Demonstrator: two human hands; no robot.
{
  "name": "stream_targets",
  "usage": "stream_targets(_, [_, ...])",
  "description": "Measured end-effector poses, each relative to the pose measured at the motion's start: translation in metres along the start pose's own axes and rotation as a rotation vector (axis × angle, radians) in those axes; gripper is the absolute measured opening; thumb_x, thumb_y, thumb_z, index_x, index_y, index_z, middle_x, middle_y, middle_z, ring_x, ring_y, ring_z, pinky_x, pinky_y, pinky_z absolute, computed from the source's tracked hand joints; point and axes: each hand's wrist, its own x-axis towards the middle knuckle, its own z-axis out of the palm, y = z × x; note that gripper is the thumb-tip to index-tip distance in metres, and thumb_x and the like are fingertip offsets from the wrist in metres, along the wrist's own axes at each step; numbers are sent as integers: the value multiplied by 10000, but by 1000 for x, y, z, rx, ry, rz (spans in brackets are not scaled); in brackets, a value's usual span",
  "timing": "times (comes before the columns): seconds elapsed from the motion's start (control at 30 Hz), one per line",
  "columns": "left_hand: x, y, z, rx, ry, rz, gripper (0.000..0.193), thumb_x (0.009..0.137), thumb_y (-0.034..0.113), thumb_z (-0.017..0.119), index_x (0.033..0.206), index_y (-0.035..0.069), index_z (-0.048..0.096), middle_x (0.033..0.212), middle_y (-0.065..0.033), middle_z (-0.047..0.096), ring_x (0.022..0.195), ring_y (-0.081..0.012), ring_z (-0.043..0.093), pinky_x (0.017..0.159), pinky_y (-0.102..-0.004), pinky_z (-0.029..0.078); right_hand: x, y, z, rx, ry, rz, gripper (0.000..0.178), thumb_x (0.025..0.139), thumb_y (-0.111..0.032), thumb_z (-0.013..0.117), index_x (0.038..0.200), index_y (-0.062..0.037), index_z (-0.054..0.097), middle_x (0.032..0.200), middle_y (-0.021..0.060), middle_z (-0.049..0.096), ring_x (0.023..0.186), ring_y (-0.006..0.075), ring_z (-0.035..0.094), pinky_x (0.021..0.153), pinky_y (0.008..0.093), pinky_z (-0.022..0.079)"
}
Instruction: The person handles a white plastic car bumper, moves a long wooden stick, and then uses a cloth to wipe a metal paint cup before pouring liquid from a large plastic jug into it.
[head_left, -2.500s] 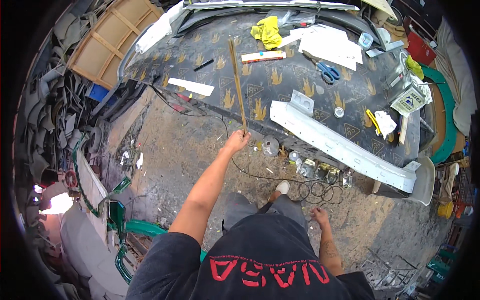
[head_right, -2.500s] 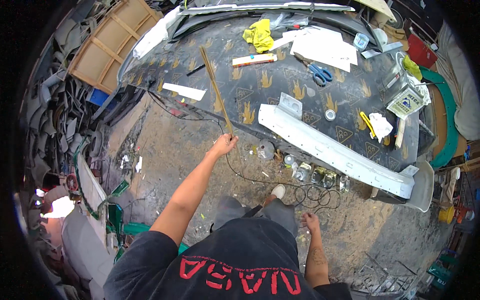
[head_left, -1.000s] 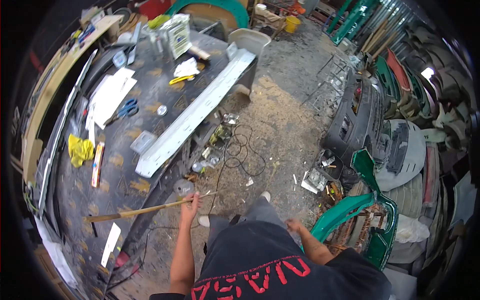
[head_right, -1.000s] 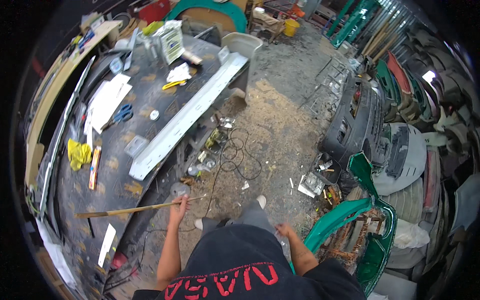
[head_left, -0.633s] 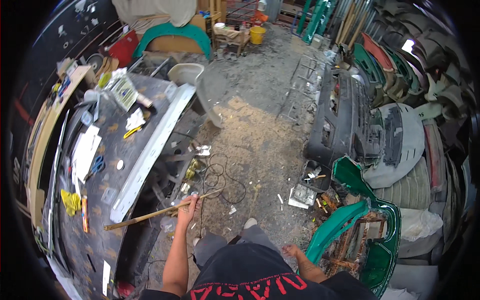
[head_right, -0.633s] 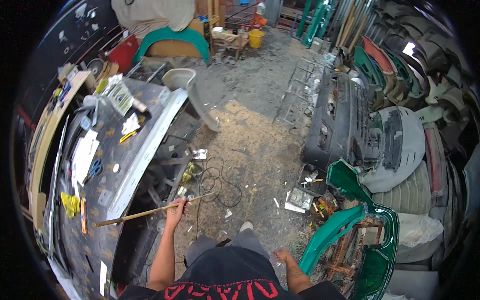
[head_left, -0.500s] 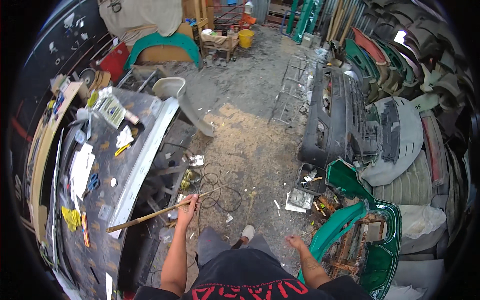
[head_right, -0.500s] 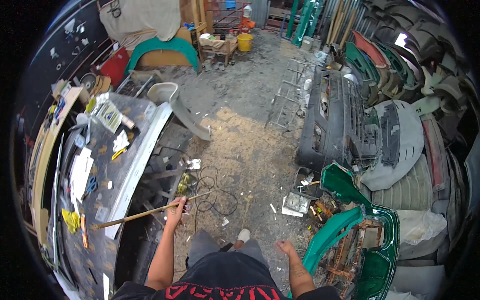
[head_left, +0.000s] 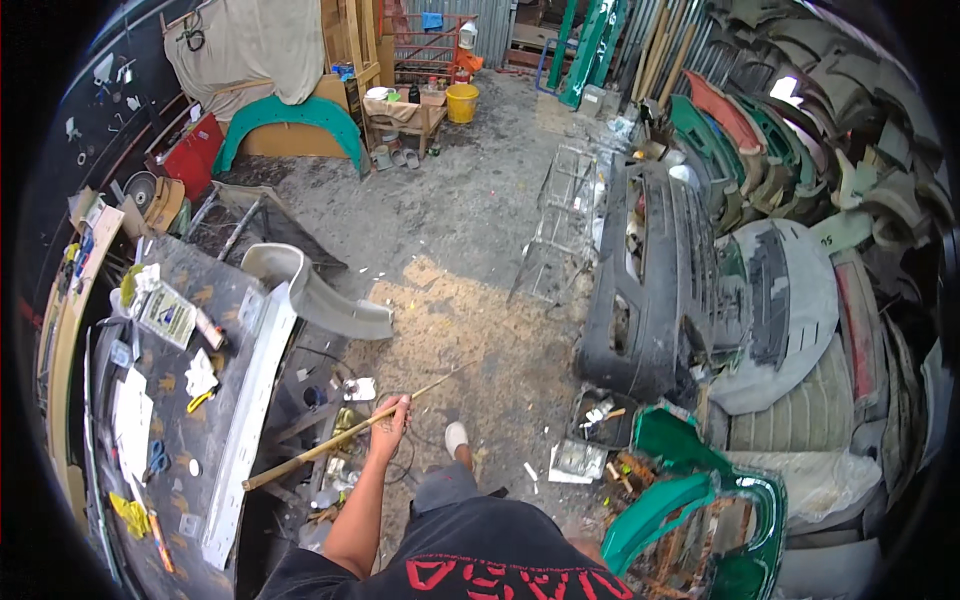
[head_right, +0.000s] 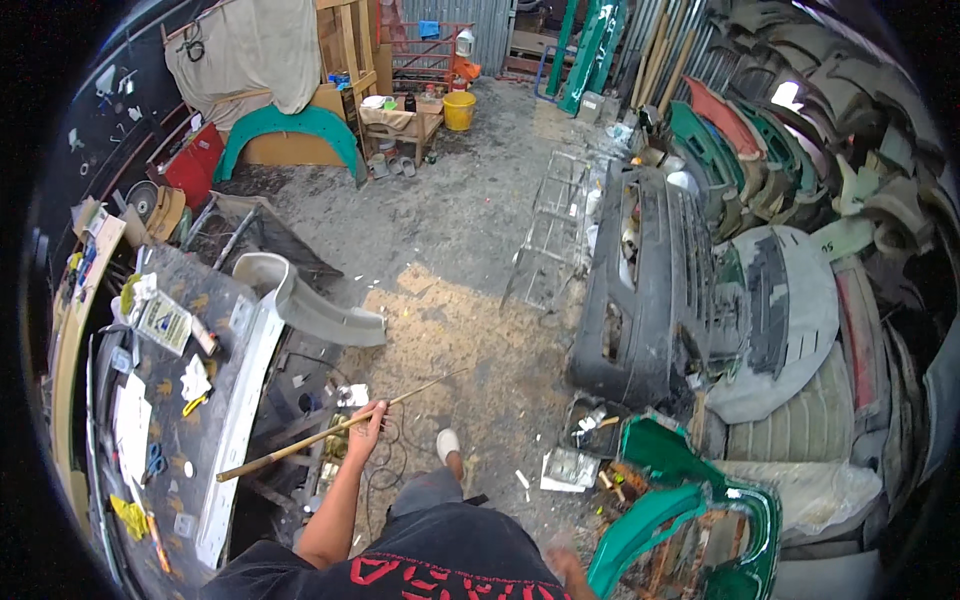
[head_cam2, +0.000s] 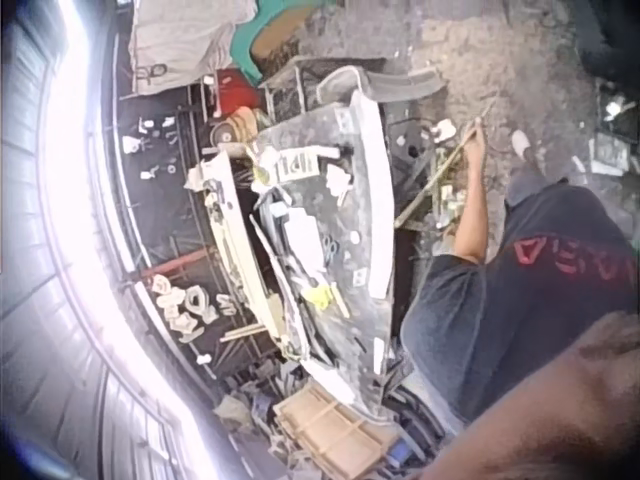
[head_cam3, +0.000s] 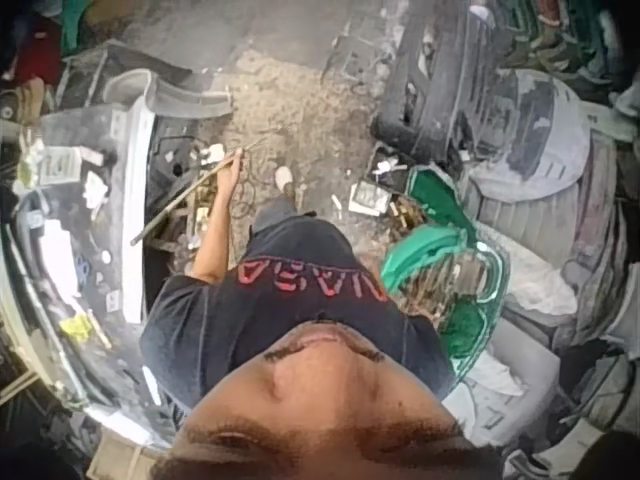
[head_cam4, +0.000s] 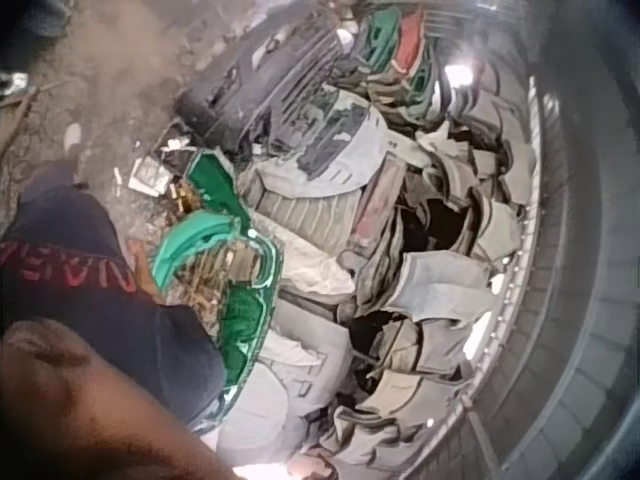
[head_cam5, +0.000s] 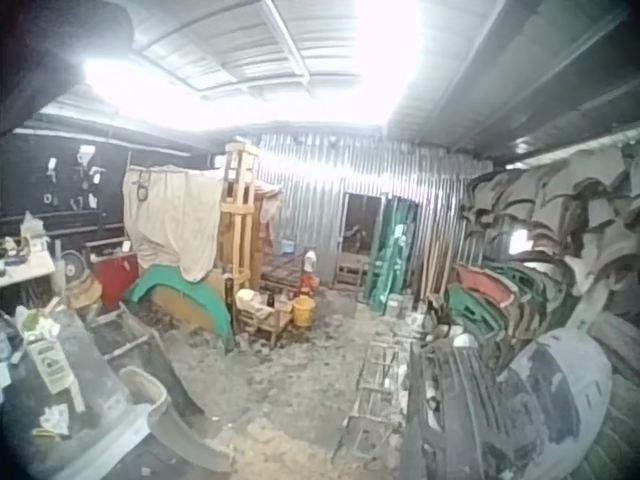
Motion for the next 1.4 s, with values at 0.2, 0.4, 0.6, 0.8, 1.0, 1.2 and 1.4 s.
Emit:
stream_targets(0.2, [130,32,48,134,-122,27,324,928,294,579,999,-15,648,776,-66,666,649,-102,590,586,-231,475,32,-14,-16,706,12,191,271,837,-236,555,1000,-53,670,941,113,673,843,247,619,784,384,476])
stream_targets(0.4, [257,63,68,161,-225,34,355,922,326,573,1083,15,635,827,-58,674,657,-106,596,592,-250,488,144,-137,-239,769,278,326,184,844,-182,588,911,-31,668,785,67,647,664,185,578,603,352,475])
stream_targets(0.6, [384,109,95,276,-216,58,349,939,293,545,1070,-19,627,797,-73,657,642,-123,593,588,-269,491,277,-158,-403,1074,95,314,211,854,-245,623,965,-69,661,814,41,651,617,158,588,548,355,513])
stream_targets(0.8, [469,132,87,249,37,59,323,934,263,567,1041,-33,637,803,-72,673,654,-123,606,575,-257,467,410,-153,-563,969,24,295,317,864,-282,637,1047,-23,640,896,111,669,657,207,614,578,349,532])
stream_targets(1.0, [551,156,83,176,245,32,307,941,273,557,984,-19,643,796,-65,670,654,-106,605,577,-245,480,531,-169,-745,868,133,124,310,901,-313,610,1062,-49,640,866,54,660,646,153,607,551,290,498])
stream_targets(1.2, [668,171,90,100,279,-15,320,946,293,531,975,1,657,780,-50,663,657,-94,601,570,-241,480,618,-177,-824,884,173,97,306,866,-324,661,1018,-58,645,858,59,665,698,176,636,620,323,516])
stream_targets(1.4, [830,176,101,260,195,4,360,929,311,534,1049,-5,657,837,-73,682,645,-120,623,552,-250,488,648,-199,-818,854,36,332,215,864,-150,517,994,-43,652,878,71,661,743,219,640,675,355,533])
